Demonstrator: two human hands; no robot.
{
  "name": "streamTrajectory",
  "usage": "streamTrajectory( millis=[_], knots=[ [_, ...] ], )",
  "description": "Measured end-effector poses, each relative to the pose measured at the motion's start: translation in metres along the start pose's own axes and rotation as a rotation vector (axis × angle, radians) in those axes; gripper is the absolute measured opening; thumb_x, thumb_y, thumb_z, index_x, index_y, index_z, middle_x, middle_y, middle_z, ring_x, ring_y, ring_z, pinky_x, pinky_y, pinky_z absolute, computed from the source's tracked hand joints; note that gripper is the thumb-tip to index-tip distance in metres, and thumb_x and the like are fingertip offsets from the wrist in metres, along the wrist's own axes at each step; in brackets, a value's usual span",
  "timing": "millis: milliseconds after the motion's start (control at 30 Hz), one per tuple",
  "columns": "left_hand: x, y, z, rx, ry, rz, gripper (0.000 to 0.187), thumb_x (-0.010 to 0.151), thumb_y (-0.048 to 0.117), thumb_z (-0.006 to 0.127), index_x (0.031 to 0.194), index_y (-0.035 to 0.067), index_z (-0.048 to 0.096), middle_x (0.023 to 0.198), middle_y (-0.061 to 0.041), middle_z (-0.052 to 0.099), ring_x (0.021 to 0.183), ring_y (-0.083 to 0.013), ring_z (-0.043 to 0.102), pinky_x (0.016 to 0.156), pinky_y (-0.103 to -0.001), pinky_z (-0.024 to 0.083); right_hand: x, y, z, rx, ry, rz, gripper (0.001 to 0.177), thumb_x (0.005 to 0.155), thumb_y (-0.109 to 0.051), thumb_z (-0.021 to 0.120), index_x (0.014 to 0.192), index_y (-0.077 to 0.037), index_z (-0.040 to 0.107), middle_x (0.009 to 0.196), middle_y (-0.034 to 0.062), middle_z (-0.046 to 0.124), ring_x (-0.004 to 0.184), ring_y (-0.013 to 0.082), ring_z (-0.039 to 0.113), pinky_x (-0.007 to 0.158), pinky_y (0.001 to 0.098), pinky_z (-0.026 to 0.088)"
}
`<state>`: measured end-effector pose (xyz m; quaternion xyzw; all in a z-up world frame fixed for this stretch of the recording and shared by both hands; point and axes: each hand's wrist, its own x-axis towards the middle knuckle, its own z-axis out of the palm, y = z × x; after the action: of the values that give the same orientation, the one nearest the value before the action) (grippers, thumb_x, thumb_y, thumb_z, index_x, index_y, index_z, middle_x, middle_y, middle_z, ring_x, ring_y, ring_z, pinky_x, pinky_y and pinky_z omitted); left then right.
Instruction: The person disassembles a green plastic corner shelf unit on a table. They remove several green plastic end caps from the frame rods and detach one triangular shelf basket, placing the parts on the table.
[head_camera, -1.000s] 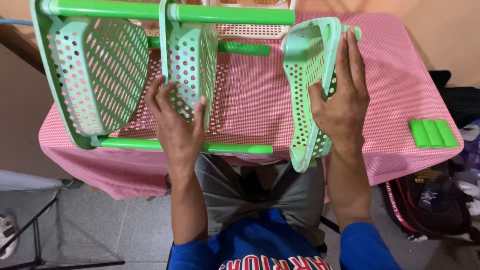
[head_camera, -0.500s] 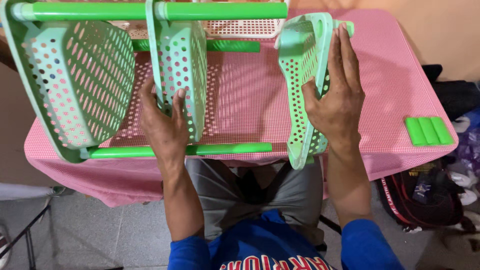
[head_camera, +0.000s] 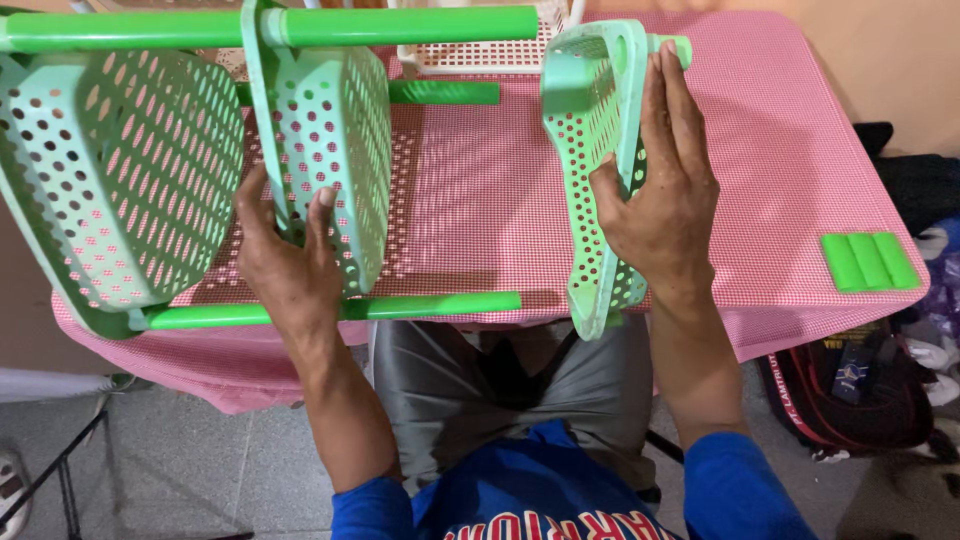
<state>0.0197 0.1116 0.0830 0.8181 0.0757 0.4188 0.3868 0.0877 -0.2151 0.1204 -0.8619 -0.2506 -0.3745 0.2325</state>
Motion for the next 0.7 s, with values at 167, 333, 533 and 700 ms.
streamTrajectory(
  millis=[167,333,533,700],
  knots=[
    [0.003,-0.006,-0.003,-0.003,-0.024,-0.060,0.052,0.106,0.022,0.073,0.145,0.004,0.044,0.119,-0.022,0.074,0.101,-0.0268,0.079,0.082,-0.036,0.063,0.002,-0.002,0.006,0.030,0.004,0.002,0.077,0.097,-0.002,0.070,0.162,0.003,0.030,0.169,0.0176,0.029,0.158,0.0344,0.037,0.131,0.0387,0.043],
    [-0.001,-0.002,-0.008,0.020,-0.033,0.014,0.051,0.110,0.021,0.072,0.148,0.002,0.043,0.126,-0.024,0.071,0.117,-0.0315,0.075,0.096,-0.044,0.062,-0.001,-0.001,0.012,0.023,0.017,0.006,0.078,0.097,-0.001,0.070,0.163,0.002,0.029,0.169,0.0178,0.029,0.158,0.0346,0.037,0.133,0.0394,0.042],
    [-0.013,0.013,-0.011,0.354,0.179,0.181,0.058,0.108,0.026,0.075,0.148,0.000,0.042,0.143,-0.024,0.051,0.136,-0.0390,0.054,0.117,-0.051,0.044,-0.015,0.026,0.013,0.073,0.141,0.039,0.075,0.104,-0.001,0.065,0.167,-0.006,0.026,0.172,0.0170,0.027,0.156,0.0354,0.034,0.128,0.0412,0.043],
    [-0.046,0.037,0.004,0.002,0.086,0.288,0.045,0.108,0.024,0.068,0.145,0.007,0.049,0.144,-0.011,0.058,0.137,-0.0266,0.055,0.120,-0.045,0.042,-0.037,0.057,0.017,0.254,0.372,0.158,0.065,0.112,-0.013,0.068,0.166,-0.009,0.032,0.172,0.0189,0.030,0.150,0.0319,0.055,0.117,0.0420,0.055]
  ],
)
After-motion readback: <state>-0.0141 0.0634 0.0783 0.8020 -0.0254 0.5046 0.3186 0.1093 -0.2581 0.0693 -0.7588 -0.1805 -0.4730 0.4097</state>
